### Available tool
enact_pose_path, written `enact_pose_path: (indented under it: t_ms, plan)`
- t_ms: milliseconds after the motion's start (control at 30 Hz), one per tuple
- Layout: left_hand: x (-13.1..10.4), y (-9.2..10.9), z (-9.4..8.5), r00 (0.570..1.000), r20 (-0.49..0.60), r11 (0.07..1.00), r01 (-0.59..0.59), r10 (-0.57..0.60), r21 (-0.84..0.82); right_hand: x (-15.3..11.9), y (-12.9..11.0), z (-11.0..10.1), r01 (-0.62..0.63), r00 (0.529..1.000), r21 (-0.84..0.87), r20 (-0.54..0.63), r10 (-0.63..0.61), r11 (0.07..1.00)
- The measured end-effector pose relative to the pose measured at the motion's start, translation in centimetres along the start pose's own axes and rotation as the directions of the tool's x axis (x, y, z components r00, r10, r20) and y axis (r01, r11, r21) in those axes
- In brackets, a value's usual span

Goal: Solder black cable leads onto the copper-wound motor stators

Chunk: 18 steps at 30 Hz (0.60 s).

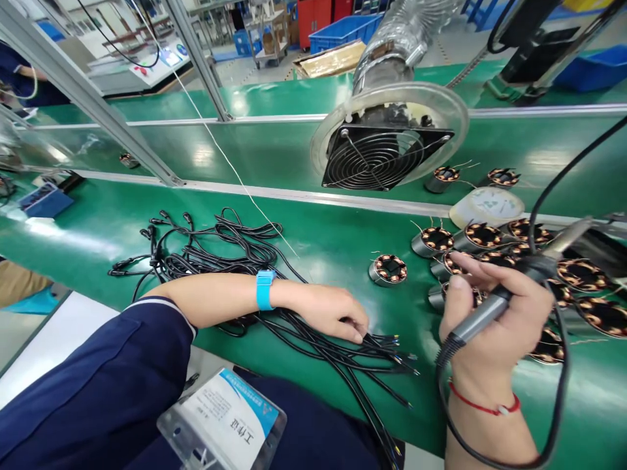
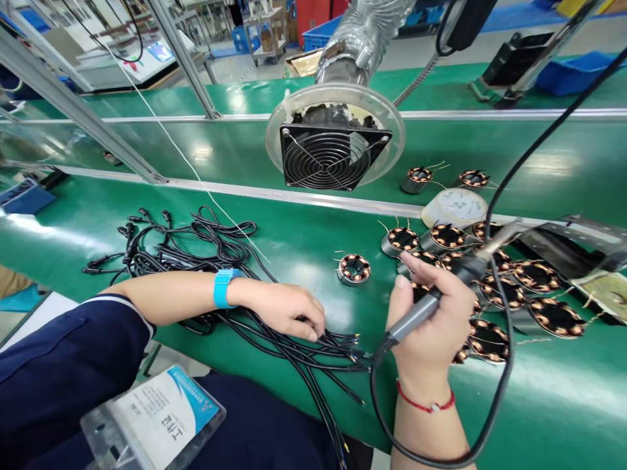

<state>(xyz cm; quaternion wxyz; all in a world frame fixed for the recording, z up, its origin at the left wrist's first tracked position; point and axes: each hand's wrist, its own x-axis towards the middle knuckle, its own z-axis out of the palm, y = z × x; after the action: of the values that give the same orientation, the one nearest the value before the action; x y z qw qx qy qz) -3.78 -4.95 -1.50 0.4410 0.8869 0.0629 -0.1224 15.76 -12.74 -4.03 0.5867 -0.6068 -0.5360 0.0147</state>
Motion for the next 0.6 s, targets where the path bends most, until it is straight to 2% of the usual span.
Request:
enact_pose_path:
  t_ms: [67, 167, 233, 367, 400, 467, 533, 600]
  plan:
    - [0.1, 0.0, 0.2, 0.996, 0.061, 0.997, 0.059, -0.062, 0.049, 0.1, -0.2, -0.2, 0.006, 1.000, 0.047, -0.030, -0.005, 0.999]
    - [0.5, 0.1, 1.1, 0.980, 0.009, 0.954, 0.189, -0.196, 0.231, 0.0, -0.3, -0.1, -0.017, 1.000, 0.068, -0.008, 0.018, 0.998]
    - [0.8, 0.3, 1.9, 0.984, -0.033, 0.931, 0.179, -0.177, 0.317, -0.2, -0.1, 0.1, -0.017, 1.000, 0.053, 0.009, 0.017, 0.998]
    - [1.0, 0.8, 2.9, 0.986, -0.152, 0.902, 0.123, -0.064, 0.415, -0.7, 0.1, 0.3, 0.000, 0.998, 0.006, 0.069, -0.001, 1.000]
    - [0.9, 1.0, 2.8, 0.980, -0.184, 0.905, 0.148, -0.079, 0.399, -0.8, 0.1, 0.3, 0.011, 0.997, 0.007, 0.081, -0.011, 1.000]
    - [0.8, 1.2, 2.4, 0.954, -0.238, 0.931, 0.247, -0.184, 0.268, -0.8, 0.0, 0.1, 0.037, 0.995, 0.018, 0.090, -0.038, 0.999]
    - [0.7, 1.1, 1.7, 0.913, -0.274, 0.947, 0.320, -0.301, 0.028, -0.8, -0.1, -0.1, 0.037, 0.996, 0.040, 0.085, -0.040, 0.999]
    - [0.6, 0.7, 1.1, 0.878, -0.316, 0.927, 0.295, -0.359, -0.233, -0.6, -0.1, -0.3, 0.031, 0.997, 0.070, 0.074, -0.036, 0.997]
